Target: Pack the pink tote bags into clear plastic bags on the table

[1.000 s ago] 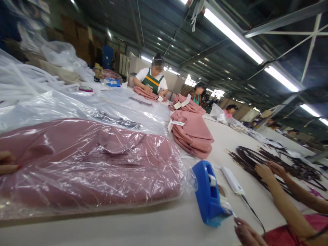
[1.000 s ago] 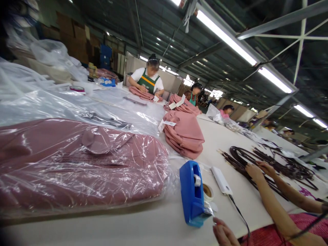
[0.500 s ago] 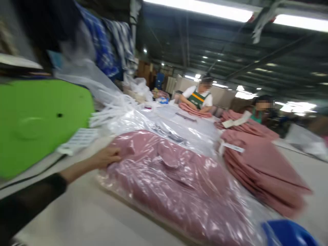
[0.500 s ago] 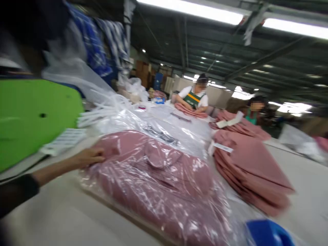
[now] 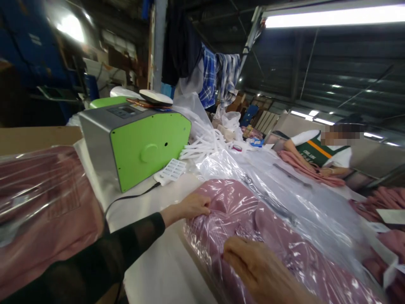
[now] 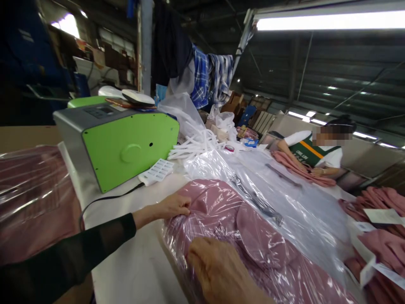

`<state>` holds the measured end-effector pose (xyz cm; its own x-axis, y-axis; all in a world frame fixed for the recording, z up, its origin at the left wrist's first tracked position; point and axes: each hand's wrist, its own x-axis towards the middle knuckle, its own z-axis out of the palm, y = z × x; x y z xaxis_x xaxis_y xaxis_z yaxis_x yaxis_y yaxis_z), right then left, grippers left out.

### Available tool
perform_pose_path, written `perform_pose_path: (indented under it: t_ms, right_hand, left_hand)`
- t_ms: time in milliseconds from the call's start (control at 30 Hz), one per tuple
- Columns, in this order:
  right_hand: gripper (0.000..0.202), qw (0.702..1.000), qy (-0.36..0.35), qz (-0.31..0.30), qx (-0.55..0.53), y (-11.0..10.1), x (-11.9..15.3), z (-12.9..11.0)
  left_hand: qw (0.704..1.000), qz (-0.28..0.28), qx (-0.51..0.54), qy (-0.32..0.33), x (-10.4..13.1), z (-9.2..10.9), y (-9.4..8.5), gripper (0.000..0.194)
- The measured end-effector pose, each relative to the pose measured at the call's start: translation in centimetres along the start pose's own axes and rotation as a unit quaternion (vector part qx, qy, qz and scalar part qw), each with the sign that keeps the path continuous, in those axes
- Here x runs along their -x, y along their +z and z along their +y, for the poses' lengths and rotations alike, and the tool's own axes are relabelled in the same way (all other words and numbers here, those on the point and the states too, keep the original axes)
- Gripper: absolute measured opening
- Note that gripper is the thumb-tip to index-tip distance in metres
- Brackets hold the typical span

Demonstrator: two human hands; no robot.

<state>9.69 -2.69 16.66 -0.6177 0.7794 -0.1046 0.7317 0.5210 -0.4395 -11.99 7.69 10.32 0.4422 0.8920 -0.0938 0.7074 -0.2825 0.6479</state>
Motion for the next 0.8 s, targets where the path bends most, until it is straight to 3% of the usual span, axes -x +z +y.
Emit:
perform_pose_path:
  t_ms: [133, 267, 433, 567, 633, 733, 800]
  right_hand:
    - [0.02, 0.992, 0.04, -0.039, 0.114, -0.1, -8.2, 0.9]
    - [0.016, 0.987, 0.108, -0.028, 0.12, 1.0, -11.1, 3.6]
    - [0.009, 0.977, 0.197, 0.001, 0.085, 1.5, -11.5, 5.0]
    - [0.028, 0.959, 0.263, 0.067, 0.085, 1.2, -11.1, 7.3]
    - [0.027, 0.952, 0.275, 0.096, 0.096, 1.4, -10.3, 8.4]
    - [0.015, 0.948, 0.252, 0.155, 0.114, 3.1, -8.4, 7.9]
    - [0.027, 0.955, 0.167, 0.202, 0.135, 5.5, -7.1, 6.3]
  left_hand:
    - [1.0, 0.004, 0.005, -0.009, -0.3, -0.5, 0.2, 0.022]
    - [1.0, -0.001, -0.001, -0.008, -0.4, -0.5, 0.2, 0.022]
    - [1.0, -0.012, -0.007, -0.012, -0.7, -0.4, 0.2, 0.019]
    - [1.0, -0.013, -0.006, -0.021, -1.0, -0.5, 0.4, 0.012]
    - [1.0, -0.011, -0.005, -0.026, -1.2, -0.6, 0.6, 0.009]
    - [1.0, -0.01, 0.003, -0.029, -1.4, -0.8, 0.7, 0.01]
    - [0.999, -0.008, 0.01, -0.029, -1.5, -0.8, 0.6, 0.012]
